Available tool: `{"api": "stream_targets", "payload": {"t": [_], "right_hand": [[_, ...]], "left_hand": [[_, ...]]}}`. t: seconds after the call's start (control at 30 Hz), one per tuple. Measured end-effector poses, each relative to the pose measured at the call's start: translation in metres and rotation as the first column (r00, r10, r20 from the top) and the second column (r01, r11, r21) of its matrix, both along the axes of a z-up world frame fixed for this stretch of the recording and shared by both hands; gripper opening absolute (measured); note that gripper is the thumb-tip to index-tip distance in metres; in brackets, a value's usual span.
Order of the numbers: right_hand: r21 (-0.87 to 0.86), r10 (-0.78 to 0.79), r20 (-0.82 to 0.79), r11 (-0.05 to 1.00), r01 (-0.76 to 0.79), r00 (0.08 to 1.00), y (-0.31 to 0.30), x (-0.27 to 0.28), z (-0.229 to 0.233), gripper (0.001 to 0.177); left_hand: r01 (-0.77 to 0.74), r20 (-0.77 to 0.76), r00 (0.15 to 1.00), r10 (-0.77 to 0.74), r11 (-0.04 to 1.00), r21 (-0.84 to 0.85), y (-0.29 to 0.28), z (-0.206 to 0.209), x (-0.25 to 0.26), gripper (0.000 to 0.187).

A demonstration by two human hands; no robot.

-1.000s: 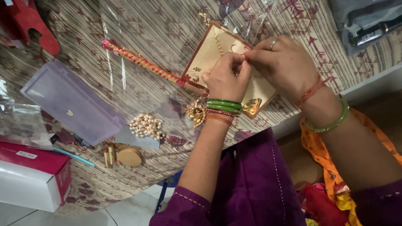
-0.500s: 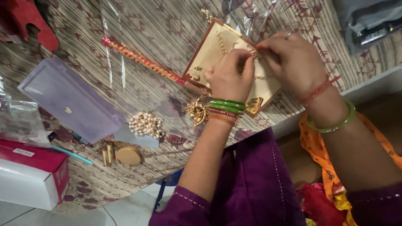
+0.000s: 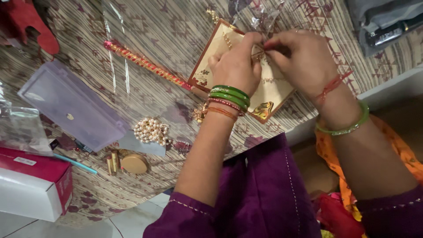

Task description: The person places a necklace into a decorative envelope and then slides the envelope into a clear plastic bag.

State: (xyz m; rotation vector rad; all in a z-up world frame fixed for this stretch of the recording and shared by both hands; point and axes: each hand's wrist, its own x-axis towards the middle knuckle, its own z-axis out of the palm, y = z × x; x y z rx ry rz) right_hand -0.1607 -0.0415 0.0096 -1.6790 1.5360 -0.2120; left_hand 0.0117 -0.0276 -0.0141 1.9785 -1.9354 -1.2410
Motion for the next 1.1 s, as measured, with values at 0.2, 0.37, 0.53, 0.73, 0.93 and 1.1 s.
{"api": "stream_targets", "payload": {"t": [0.2,0.37,0.53,0.73,0.93,1.1], "right_hand": [[-0.080,-0.011,0.019,0.997,0.012,1.000,0.010,-0.008,-0.003,0.018],[-0.064,-0.035,0.060,0.997,0.039,0.998,0.011,-0.007,-0.005,0.017],[0.044,-0.089,0.109,0.995,0.085,0.990,0.010,-0.003,-0.009,0.022],[0.028,-0.070,0.061,0.997,0.068,0.996,0.013,-0.001,-0.003,0.021],[0.165,-0.134,0.140,0.980,0.110,0.981,0.010,-0.004,-0.007,0.023],[0.126,-0.042,0.134,0.992,0.025,0.990,0.009,-0.006,0.000,0.022]], "left_hand": [[-0.024,-0.037,0.999,0.024,1.000,-0.006,0.001,-0.004,0.000,0.043],[-0.029,-0.044,0.999,0.029,1.000,-0.005,0.002,-0.007,0.002,0.047],[-0.049,-0.080,0.996,0.050,0.999,0.005,0.002,-0.008,0.002,0.045],[-0.053,-0.154,0.987,0.043,0.997,-0.063,0.006,-0.004,0.007,0.036],[-0.034,-0.180,0.983,0.027,0.999,-0.037,0.003,-0.003,0.009,0.041],[0.002,-0.237,0.971,-0.017,0.998,-0.062,0.009,0.006,0.017,0.043]]}}
